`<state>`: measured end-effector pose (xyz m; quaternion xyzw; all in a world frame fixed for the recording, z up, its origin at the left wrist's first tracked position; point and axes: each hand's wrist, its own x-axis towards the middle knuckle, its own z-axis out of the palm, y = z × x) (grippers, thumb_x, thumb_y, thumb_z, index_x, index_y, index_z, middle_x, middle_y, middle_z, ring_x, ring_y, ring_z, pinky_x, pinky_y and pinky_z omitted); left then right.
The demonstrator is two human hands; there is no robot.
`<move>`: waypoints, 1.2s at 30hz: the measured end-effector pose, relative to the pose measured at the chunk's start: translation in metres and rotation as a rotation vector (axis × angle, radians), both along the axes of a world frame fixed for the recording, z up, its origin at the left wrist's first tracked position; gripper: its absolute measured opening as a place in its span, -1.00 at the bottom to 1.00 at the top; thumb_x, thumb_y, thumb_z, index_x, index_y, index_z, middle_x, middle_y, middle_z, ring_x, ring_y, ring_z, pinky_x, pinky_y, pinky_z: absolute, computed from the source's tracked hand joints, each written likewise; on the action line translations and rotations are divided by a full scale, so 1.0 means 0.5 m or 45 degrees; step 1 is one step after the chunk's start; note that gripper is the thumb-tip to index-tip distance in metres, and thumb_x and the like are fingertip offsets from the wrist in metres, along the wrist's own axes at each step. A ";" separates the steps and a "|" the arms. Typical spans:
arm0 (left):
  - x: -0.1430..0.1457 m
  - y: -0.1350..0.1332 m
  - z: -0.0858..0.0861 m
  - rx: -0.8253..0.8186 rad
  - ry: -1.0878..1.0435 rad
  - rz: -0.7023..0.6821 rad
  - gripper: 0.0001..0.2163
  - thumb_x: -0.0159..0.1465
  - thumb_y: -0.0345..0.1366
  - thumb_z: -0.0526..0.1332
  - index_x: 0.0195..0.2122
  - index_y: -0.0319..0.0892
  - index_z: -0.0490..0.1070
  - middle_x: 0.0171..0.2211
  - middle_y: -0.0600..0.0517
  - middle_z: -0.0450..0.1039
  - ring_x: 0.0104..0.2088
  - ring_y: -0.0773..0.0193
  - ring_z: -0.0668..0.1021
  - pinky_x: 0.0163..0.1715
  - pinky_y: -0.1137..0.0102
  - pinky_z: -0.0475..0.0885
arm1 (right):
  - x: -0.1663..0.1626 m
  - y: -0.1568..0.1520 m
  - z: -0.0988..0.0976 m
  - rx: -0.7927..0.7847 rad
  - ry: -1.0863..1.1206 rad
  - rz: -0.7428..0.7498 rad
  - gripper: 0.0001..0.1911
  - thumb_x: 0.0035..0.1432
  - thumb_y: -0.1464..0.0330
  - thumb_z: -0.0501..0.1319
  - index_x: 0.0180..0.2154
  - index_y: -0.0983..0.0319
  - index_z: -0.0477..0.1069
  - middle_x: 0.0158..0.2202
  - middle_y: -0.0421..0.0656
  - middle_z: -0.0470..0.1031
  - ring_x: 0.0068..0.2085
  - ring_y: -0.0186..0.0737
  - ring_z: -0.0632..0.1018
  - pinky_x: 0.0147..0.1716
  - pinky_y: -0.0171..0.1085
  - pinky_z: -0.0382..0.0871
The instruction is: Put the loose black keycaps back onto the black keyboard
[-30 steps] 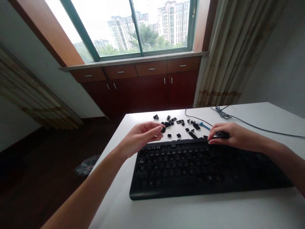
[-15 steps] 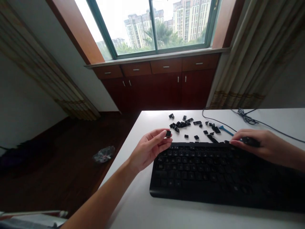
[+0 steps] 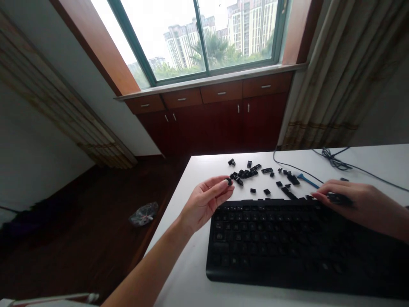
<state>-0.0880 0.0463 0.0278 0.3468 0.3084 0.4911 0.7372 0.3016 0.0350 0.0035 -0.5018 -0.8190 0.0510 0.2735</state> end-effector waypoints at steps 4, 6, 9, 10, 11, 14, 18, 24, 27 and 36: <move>0.038 -0.004 0.005 0.177 0.222 -0.077 -0.77 0.28 -0.38 0.33 -0.04 -0.26 0.54 -0.11 -0.11 0.62 -0.18 0.33 0.65 -0.06 0.47 0.54 | 0.006 0.000 0.014 0.024 -0.072 0.072 -0.79 0.26 0.19 0.21 -0.16 0.12 0.52 -0.18 -0.12 0.62 -0.27 -0.08 0.63 -0.23 -0.15 0.51; 0.060 -0.010 0.008 0.268 0.350 -0.136 -0.74 0.26 -0.34 0.34 -0.02 -0.24 0.53 -0.12 -0.10 0.62 -0.17 0.31 0.65 -0.06 0.44 0.54 | 0.000 -0.003 0.022 0.112 -0.026 0.047 -0.81 0.25 0.23 0.22 -0.13 0.13 0.49 -0.16 -0.10 0.61 -0.21 -0.04 0.63 -0.15 -0.10 0.51; 0.092 -0.018 0.017 0.431 0.557 -0.170 -0.73 0.24 -0.28 0.36 -0.04 -0.22 0.54 -0.13 -0.09 0.62 -0.14 0.26 0.64 -0.07 0.41 0.53 | -0.023 -0.016 0.032 0.195 0.051 0.070 -0.82 0.26 0.30 0.22 -0.10 0.13 0.46 -0.14 -0.09 0.60 -0.17 -0.03 0.62 -0.14 -0.08 0.51; 0.102 -0.021 0.021 0.486 0.611 -0.169 -0.74 0.23 -0.27 0.36 -0.07 -0.22 0.55 -0.12 -0.09 0.62 -0.13 0.24 0.63 -0.07 0.40 0.53 | -0.033 -0.022 0.034 0.218 0.076 0.101 -0.81 0.26 0.32 0.22 -0.08 0.13 0.46 -0.12 -0.09 0.59 -0.16 -0.04 0.62 -0.16 -0.10 0.52; 0.113 -0.023 0.023 0.532 0.651 -0.165 -0.75 0.23 -0.26 0.37 -0.09 -0.22 0.55 -0.13 -0.10 0.61 -0.12 0.22 0.63 -0.07 0.38 0.52 | -0.044 -0.029 0.036 0.243 0.095 0.145 -0.78 0.25 0.35 0.23 -0.05 0.13 0.45 -0.10 -0.09 0.58 -0.15 -0.07 0.62 -0.17 -0.13 0.54; 0.144 -0.029 0.026 0.601 0.691 -0.175 -0.77 0.22 -0.23 0.36 -0.13 -0.21 0.56 -0.15 -0.10 0.61 -0.13 0.20 0.62 -0.07 0.35 0.50 | -0.077 -0.052 0.039 0.329 0.112 0.279 -0.69 0.24 0.43 0.25 0.03 0.14 0.43 -0.03 -0.08 0.55 -0.10 -0.13 0.61 -0.17 -0.21 0.54; 0.183 -0.033 0.024 0.614 0.673 -0.277 -0.77 0.22 -0.21 0.36 -0.15 -0.22 0.56 -0.20 -0.07 0.60 -0.19 0.24 0.61 -0.14 0.37 0.49 | -0.108 -0.077 0.042 0.392 0.137 0.366 -0.60 0.21 0.48 0.29 0.08 0.15 0.41 0.02 -0.08 0.52 -0.07 -0.17 0.60 -0.13 -0.23 0.54; 0.218 -0.030 0.025 0.564 0.527 -0.416 -0.76 0.22 -0.22 0.37 -0.16 -0.24 0.53 -0.20 -0.09 0.60 -0.17 0.22 0.62 -0.09 0.34 0.48 | -0.117 -0.087 0.049 0.442 0.221 0.394 -0.58 0.21 0.55 0.25 0.08 0.15 0.41 0.00 -0.08 0.54 -0.09 -0.20 0.61 -0.19 -0.26 0.55; 0.219 -0.028 0.031 0.598 0.557 -0.413 -0.76 0.23 -0.20 0.35 -0.15 -0.23 0.53 -0.20 -0.10 0.60 -0.17 0.20 0.62 -0.12 0.33 0.49 | -0.116 -0.086 0.057 0.437 0.271 0.384 -0.61 0.22 0.51 0.27 0.06 0.12 0.43 -0.03 -0.11 0.57 -0.12 -0.21 0.63 -0.20 -0.26 0.57; 0.096 -0.018 0.016 1.210 1.273 0.028 -0.85 0.34 -0.27 0.22 -0.15 -0.13 0.57 -0.22 -0.06 0.58 -0.26 0.23 0.56 -0.21 0.35 0.47 | -0.085 -0.073 0.052 0.195 0.235 0.391 -0.80 0.22 0.45 0.27 -0.11 0.13 0.53 -0.10 -0.13 0.63 -0.15 -0.18 0.66 -0.16 -0.24 0.60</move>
